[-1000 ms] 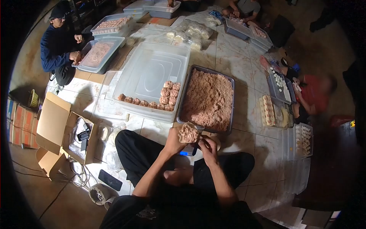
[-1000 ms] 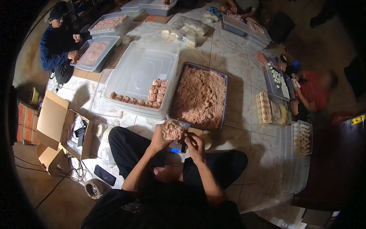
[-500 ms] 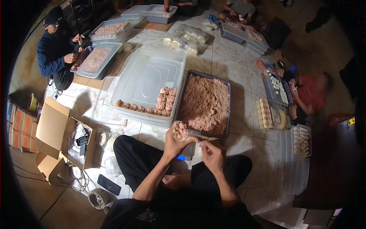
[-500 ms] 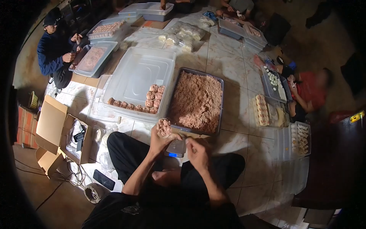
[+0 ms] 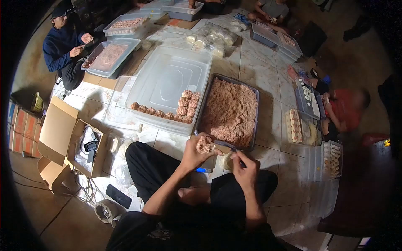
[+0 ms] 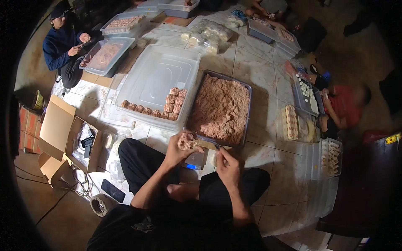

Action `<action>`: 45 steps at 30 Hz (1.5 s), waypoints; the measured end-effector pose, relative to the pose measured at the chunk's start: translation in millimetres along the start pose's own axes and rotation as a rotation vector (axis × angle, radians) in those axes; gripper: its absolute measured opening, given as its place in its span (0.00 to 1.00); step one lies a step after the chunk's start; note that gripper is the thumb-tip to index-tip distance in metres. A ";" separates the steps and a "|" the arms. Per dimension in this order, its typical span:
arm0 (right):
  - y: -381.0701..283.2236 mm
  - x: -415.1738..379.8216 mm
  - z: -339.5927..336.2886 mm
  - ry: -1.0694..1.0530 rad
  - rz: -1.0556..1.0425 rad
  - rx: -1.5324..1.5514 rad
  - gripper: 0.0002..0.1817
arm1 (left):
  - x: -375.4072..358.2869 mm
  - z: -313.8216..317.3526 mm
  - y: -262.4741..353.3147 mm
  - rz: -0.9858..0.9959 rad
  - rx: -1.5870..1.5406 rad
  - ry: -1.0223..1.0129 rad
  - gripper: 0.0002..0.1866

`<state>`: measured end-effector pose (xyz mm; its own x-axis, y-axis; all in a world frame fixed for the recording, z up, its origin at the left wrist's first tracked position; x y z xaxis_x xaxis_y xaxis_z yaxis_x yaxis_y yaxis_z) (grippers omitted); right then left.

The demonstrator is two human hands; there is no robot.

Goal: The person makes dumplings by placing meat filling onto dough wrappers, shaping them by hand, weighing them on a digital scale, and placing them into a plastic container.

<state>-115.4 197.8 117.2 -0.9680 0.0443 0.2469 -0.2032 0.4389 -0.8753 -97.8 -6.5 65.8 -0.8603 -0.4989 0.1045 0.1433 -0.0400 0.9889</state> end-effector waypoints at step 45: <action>-69.6 10.3 -6.1 -0.222 -0.218 -0.412 0.11 | -20.8 4.8 2.8 0.054 0.257 -0.090 0.16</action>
<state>-110.4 173.2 183.2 -0.9266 -0.2593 0.2723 -0.3722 0.7358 -0.5658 -81.8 7.9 66.9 -0.8963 -0.4153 0.1555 0.0711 0.2116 0.9748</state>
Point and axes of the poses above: each hand's wrist, its own x-axis towards the middle knuckle, its own z-axis out of the palm, y = z × x, the point moved 6 cm from there along x, towards the middle knuckle, and after that the axes turned 15 degrees about y, right-handed, at the moved point
